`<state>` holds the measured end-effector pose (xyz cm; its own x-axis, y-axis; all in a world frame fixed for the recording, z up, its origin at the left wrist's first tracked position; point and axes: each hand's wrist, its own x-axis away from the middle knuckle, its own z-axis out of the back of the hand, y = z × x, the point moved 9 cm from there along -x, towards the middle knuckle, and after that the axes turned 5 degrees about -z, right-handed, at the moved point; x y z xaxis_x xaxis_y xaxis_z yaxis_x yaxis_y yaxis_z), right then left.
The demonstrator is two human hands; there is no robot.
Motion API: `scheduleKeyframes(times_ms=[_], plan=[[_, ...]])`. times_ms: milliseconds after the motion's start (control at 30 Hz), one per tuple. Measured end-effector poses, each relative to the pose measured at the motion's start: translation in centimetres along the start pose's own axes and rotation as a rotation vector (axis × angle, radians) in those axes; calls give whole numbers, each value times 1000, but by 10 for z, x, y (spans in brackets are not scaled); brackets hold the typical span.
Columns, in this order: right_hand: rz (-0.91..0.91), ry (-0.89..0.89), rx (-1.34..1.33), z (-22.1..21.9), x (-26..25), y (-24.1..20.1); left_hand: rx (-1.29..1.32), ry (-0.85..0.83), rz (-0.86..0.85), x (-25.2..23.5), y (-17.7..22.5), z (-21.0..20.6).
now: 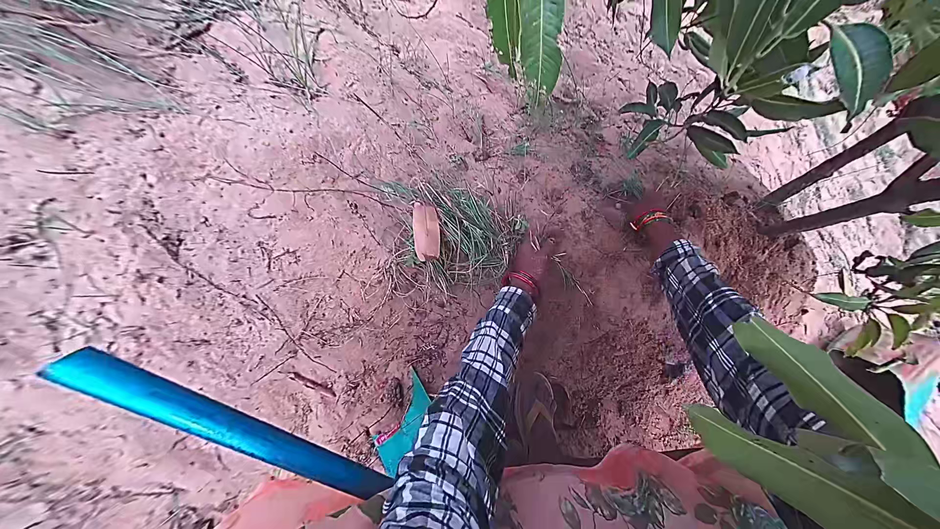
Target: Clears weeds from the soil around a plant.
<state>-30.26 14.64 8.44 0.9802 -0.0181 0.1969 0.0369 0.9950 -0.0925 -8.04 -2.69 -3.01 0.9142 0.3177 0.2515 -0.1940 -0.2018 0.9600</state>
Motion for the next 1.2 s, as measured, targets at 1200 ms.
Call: scheduleKeyframes(times_ms=[1200], plan=[[75,-19,-500,-22,57,-59,3,184,-30,-9,39,64]])
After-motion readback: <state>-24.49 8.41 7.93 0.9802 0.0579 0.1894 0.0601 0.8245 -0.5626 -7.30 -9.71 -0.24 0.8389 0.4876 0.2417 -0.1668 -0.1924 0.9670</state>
